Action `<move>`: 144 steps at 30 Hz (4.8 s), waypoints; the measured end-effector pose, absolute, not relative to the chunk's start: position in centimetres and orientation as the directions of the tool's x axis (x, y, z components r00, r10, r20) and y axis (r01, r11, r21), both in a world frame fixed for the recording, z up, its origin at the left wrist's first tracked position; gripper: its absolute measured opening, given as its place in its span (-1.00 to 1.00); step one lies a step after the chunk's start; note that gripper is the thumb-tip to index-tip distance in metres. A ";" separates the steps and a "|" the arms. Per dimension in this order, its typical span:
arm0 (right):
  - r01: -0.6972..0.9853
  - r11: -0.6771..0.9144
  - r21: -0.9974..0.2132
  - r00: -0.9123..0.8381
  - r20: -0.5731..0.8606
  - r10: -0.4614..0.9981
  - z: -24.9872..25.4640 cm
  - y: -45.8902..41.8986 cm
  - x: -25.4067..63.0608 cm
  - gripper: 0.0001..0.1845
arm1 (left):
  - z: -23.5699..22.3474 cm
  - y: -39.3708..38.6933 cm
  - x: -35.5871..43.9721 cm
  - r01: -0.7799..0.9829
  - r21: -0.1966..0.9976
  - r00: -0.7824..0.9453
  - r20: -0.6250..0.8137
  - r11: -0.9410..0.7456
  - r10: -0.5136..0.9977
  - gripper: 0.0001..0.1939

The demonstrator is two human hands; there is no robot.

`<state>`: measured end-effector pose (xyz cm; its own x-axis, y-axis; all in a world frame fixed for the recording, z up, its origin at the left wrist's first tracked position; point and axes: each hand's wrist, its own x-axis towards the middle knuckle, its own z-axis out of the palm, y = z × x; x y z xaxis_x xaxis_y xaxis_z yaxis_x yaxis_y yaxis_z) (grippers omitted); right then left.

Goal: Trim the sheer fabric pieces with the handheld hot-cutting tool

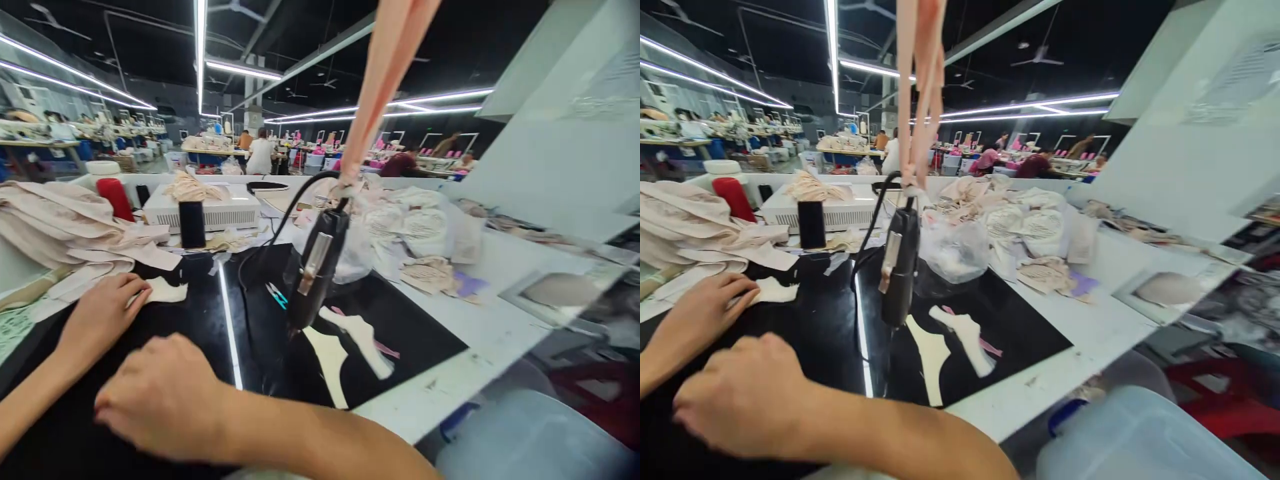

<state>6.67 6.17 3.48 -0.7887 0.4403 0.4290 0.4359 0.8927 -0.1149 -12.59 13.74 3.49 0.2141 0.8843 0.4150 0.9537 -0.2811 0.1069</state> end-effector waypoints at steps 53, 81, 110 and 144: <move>0.653 0.338 -0.678 -0.222 0.255 0.941 0.8 1.2 30.7 -0.70 | -0.8 0.4 9.7 0.721 0.120 0.616 0.340 -0.682 0.711 -0.66; 0.092 0.528 -0.845 0.134 0.535 0.834 8.0 6.4 30.1 -0.59 | -0.5 0.5 10.1 0.637 0.418 0.569 0.312 -0.648 0.761 -0.68; 0.009 -0.091 -0.996 -0.447 -0.086 0.890 1.3 0.5 26.0 -0.64 | 3.1 -0.6 2.1 0.084 0.971 0.199 -0.239 0.226 0.950 -0.58; 0.063 0.320 -0.945 -0.560 0.232 0.796 3.2 0.7 19.4 -0.77 | 5.5 -0.4 -2.6 0.130 0.989 0.413 0.007 -0.066 0.911 -0.66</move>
